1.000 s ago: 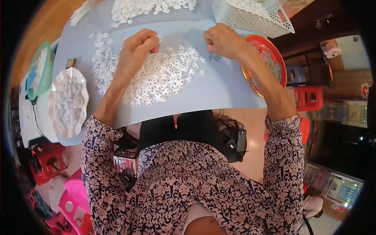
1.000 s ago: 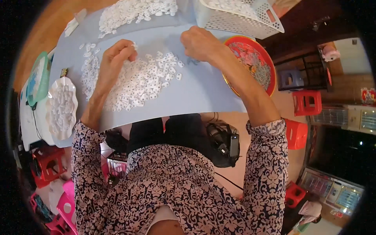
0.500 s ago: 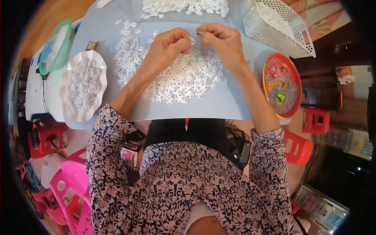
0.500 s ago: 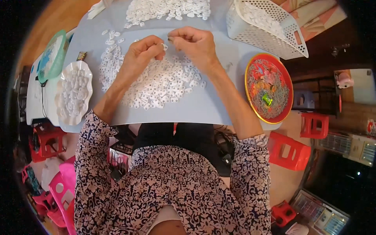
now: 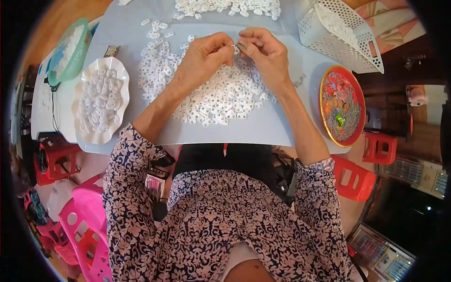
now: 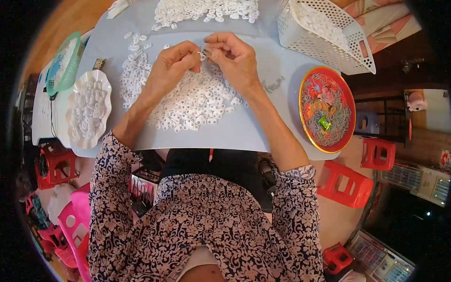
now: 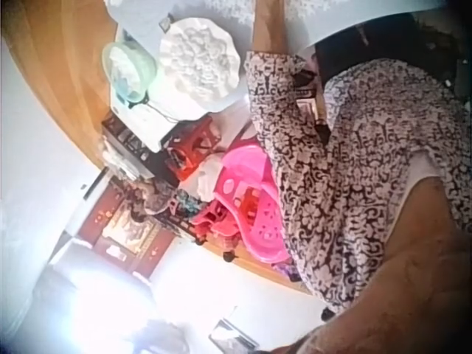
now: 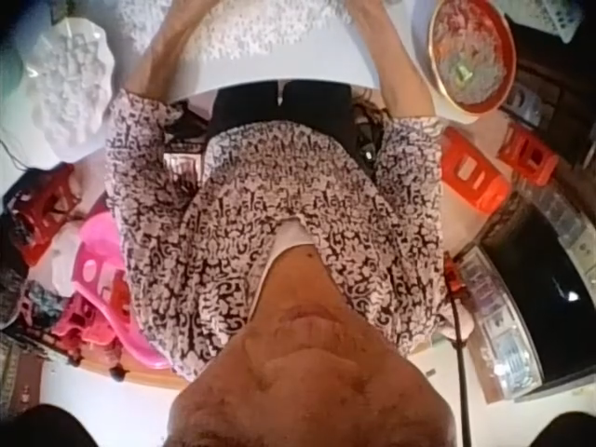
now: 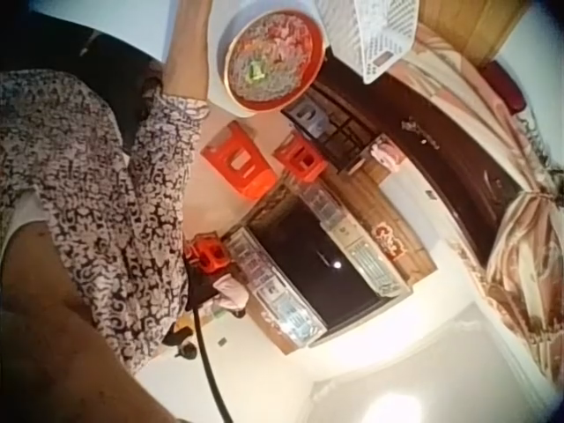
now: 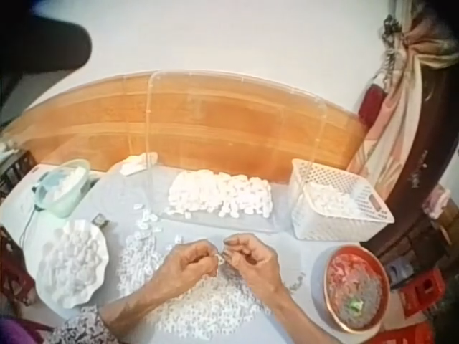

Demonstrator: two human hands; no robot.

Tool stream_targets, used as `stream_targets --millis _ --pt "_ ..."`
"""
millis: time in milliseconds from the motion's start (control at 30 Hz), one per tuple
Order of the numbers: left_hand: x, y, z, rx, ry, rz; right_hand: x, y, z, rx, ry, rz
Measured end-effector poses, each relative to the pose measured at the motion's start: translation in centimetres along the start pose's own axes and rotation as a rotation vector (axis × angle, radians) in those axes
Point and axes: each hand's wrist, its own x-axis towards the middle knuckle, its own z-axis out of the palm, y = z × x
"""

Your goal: Assembling small white plastic components by hand at a table.

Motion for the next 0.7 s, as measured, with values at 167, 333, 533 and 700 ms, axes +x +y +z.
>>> stream_targets --millis 167,333,533,700 --pt "0.07 -0.22 0.11 0.02 -0.01 0.006 -0.05 0.11 -0.05 0.006 0.009 -0.011" --pt "0.19 -0.5 0.25 0.0 0.042 0.068 -0.03 -0.02 -0.25 -0.002 0.016 -0.038" --pt "0.19 -0.55 0.23 0.008 0.03 0.085 -0.23 -0.36 -0.06 -0.011 0.004 -0.033" --pt "0.11 -0.43 0.29 0.017 0.031 0.082 -0.19 -0.39 -0.06 0.007 0.005 -0.036"
